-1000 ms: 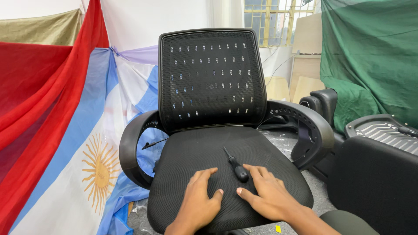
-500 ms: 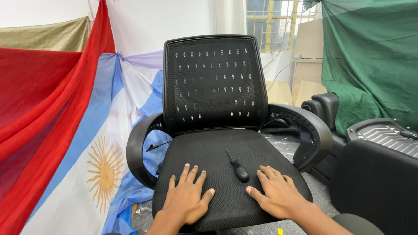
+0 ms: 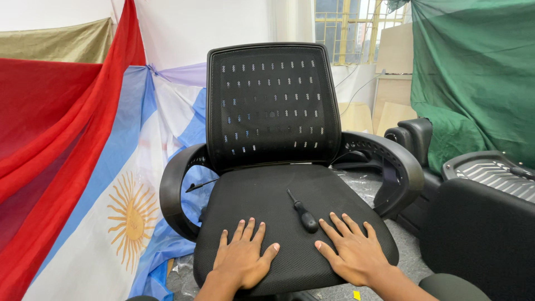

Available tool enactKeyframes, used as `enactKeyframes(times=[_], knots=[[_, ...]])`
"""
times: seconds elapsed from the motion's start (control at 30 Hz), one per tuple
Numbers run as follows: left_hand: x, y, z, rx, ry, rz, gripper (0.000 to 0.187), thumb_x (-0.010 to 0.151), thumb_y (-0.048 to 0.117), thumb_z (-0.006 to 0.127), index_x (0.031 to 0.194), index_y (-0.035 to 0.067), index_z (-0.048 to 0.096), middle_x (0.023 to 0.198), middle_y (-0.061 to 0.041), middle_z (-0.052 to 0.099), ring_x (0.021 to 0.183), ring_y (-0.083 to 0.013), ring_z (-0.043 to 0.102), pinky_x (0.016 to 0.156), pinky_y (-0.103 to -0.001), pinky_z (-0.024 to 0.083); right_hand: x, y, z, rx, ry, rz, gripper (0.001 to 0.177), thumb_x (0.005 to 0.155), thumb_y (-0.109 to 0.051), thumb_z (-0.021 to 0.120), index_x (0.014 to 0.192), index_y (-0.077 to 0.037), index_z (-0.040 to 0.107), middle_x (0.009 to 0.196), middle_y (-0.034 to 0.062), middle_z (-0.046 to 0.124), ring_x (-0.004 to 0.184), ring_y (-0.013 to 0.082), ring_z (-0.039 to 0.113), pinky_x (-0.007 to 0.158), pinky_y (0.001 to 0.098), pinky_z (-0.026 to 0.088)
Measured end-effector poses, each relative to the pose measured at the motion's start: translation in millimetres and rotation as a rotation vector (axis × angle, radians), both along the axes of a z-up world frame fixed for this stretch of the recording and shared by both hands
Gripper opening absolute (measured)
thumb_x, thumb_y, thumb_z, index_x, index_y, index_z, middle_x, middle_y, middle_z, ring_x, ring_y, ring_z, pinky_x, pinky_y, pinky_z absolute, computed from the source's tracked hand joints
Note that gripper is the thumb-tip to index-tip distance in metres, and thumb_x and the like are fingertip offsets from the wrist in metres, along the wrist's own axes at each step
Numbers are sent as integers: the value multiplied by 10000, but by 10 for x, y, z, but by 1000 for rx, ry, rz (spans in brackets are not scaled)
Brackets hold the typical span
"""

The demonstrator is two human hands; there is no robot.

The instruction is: The person assembles an office chair by inserting and tightening screws into the underside of the seat using a screwdriver. The person secures multiple fasteners on both sides of the chair base while sitting on the floor.

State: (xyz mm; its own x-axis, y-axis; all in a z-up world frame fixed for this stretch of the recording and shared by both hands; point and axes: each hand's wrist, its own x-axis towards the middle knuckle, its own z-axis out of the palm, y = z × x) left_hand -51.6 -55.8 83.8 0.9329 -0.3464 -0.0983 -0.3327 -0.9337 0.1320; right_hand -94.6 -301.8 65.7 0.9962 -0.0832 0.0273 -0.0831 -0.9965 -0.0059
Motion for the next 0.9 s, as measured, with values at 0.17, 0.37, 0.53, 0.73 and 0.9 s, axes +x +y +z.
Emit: enactKeyframes(times=[0.17, 0.37, 0.53, 0.73, 0.9], knots=[[-15, 9, -12, -14, -26, -1, 771, 993, 619, 269, 1628, 195, 162, 1717, -64, 51, 1590, -251, -2, 1260, -542, 21, -1, 2, -58, -10, -60, 6, 728, 962, -653, 295, 1587, -279, 267, 1677, 14, 182, 1561, 248, 104, 1231, 583, 93], [-35, 14, -18, -19, -61, 0, 768, 989, 623, 273, 1623, 200, 179, 1711, -64, 83, 1586, -254, 29, 1255, -540, 31, 15, -11, -102, 3, -104, -8, 714, 949, -650, 322, 1574, -306, 286, 1668, 3, 197, 1551, 233, 122, 1226, 575, 96], [-39, 15, -33, -29, -78, -1, 764, 986, 623, 282, 1619, 205, 188, 1706, -60, 93, 1581, -256, 40, 1252, -541, 35, 13, -14, -122, 16, -148, -11, 705, 940, -647, 333, 1561, -313, 322, 1661, 6, 225, 1547, 228, 149, 1226, 573, 104], [-36, 15, -63, -32, -86, 7, 762, 979, 632, 281, 1614, 221, 195, 1702, -52, 103, 1578, -246, 46, 1252, -532, 40, 22, -21, -148, 20, -172, -2, 694, 944, -641, 340, 1550, -302, 344, 1653, 20, 239, 1538, 239, 159, 1217, 580, 100], [-34, 17, -67, -37, -97, 3, 766, 977, 637, 285, 1613, 216, 207, 1701, -55, 111, 1576, -248, 50, 1250, -531, 40, 22, -25, -159, 22, -194, 0, 699, 934, -645, 352, 1544, -303, 358, 1649, 18, 250, 1536, 239, 170, 1215, 580, 109]])
